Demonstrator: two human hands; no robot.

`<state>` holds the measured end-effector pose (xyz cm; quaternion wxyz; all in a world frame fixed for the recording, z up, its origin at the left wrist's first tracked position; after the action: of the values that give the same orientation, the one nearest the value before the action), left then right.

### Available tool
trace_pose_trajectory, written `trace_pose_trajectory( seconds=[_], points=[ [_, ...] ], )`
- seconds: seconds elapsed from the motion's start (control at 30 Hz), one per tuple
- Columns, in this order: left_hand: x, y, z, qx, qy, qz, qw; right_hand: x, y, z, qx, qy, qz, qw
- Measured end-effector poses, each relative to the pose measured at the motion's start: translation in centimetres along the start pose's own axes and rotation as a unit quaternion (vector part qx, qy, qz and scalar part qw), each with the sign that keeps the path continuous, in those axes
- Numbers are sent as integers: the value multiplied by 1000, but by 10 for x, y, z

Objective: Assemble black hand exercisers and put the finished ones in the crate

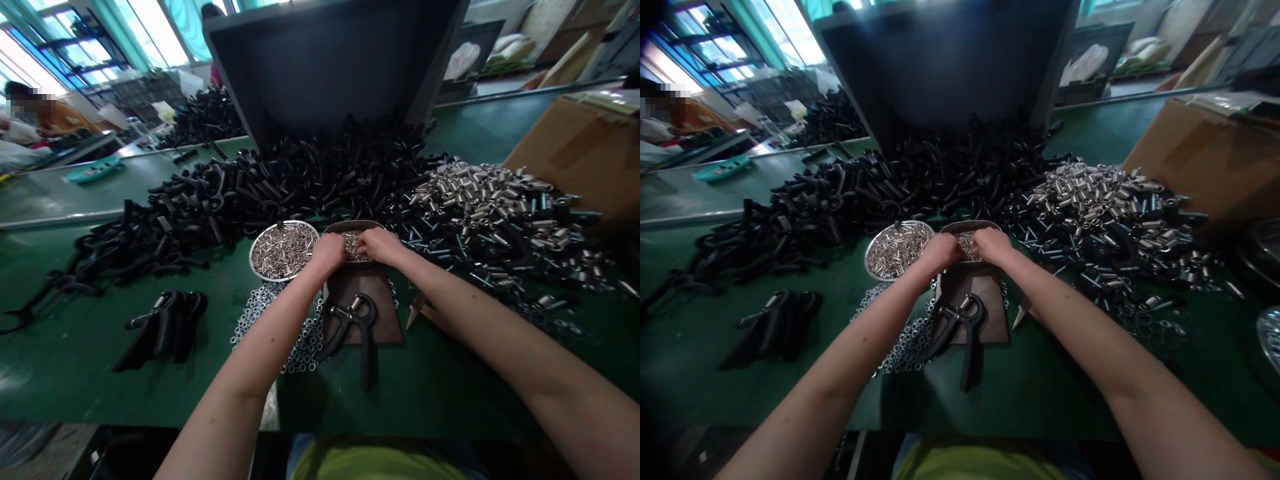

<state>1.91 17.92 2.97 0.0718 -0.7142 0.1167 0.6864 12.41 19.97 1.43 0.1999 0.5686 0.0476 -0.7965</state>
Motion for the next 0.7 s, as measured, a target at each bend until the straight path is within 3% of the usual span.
trace_pose_trajectory(
  seconds=[0.33,0.5,0.57,0.63,0.7],
  points=[
    [15,-11,1,-2,-4,51,999,-16,40,-2,-32,-195,-77,977],
    [17,-16,1,-2,31,58,998,3,76,-6,-14,-438,-44,898],
    [17,-17,0,-3,54,51,997,15,88,-7,-9,-483,-31,875],
    [15,-16,-1,0,85,37,996,24,98,-7,-21,-490,-27,871],
    [10,-12,-1,2,124,15,992,31,104,-5,-43,-455,-25,889]
  ],
)
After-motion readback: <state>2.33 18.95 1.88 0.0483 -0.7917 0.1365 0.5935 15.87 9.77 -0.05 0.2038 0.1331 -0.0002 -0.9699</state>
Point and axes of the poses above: each hand's wrist, its own y-axis away from the middle knuckle, its own x-axis out of the palm, z = x × y, the point moved 6 cm from there along -y, towards the middle knuckle, and after that the axes turned 8 degrees about -y, right-handed, at the moved point
